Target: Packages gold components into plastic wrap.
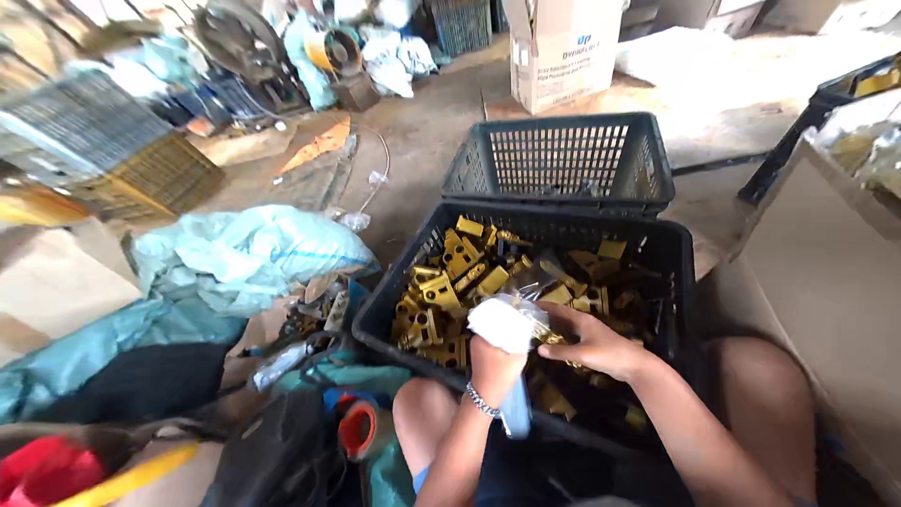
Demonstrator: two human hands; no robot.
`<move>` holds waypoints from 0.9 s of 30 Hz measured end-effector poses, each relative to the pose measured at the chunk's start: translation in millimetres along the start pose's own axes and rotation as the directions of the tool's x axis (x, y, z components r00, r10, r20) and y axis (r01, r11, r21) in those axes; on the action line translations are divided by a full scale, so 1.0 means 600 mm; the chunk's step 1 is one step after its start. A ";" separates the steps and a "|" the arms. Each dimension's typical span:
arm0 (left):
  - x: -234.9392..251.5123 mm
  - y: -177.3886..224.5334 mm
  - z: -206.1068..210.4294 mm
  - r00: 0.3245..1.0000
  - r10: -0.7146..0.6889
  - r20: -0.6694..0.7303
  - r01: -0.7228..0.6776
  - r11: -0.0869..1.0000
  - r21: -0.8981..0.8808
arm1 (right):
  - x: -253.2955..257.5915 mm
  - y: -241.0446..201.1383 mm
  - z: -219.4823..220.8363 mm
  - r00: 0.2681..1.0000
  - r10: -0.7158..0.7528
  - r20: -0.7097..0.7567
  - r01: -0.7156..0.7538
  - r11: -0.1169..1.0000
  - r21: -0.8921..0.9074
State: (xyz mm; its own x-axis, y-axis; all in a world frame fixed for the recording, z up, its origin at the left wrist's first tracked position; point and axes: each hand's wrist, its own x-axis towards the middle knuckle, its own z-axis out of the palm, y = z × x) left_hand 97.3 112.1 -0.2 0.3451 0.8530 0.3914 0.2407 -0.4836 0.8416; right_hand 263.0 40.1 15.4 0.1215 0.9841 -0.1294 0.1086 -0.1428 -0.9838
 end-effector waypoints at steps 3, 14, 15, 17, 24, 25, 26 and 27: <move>0.054 0.009 0.002 0.950 -0.048 0.309 0.070 0.996 -0.062 | 0.034 0.015 -0.031 0.973 -0.077 -0.219 0.068 0.997 -0.049; 0.143 -0.097 -0.009 0.901 -0.240 0.361 0.361 0.876 -0.319 | 0.081 -0.006 -0.169 0.834 -0.250 -0.492 0.156 0.962 -0.224; 0.131 -0.105 0.001 0.920 -0.181 0.347 0.291 0.909 -0.298 | 0.088 -0.004 -0.150 0.870 -0.175 -0.461 0.097 0.977 -0.188; 0.118 -0.103 0.021 0.939 -0.053 0.341 0.141 0.961 -0.237 | 0.089 0.014 -0.082 0.966 -0.055 -0.252 0.014 0.987 -0.162; 0.114 -0.072 0.026 0.897 -0.005 0.443 0.087 0.983 -0.164 | 0.038 0.056 -0.046 0.973 0.000 -0.233 0.002 1.000 0.006; 0.111 -0.074 0.026 0.878 0.003 0.479 0.090 0.981 -0.170 | 0.030 0.051 -0.050 0.985 0.032 -0.172 -0.033 0.999 -0.004; 0.104 -0.076 0.027 0.855 0.014 0.519 0.102 0.976 -0.194 | 0.026 0.048 -0.046 0.991 0.048 -0.125 -0.051 0.998 -0.020; 0.095 -0.075 0.030 0.828 0.019 0.560 0.145 0.958 -0.247 | 0.024 0.048 -0.039 0.991 0.047 -0.126 -0.053 0.998 -0.045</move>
State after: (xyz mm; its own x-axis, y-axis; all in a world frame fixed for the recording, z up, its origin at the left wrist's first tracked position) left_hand 122.6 179.0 -22.8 0.7984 0.5875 0.1319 0.0565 -0.2912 0.9550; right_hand 291.0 48.0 -11.7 0.2498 0.9551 -0.1590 0.1467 -0.1997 -0.9688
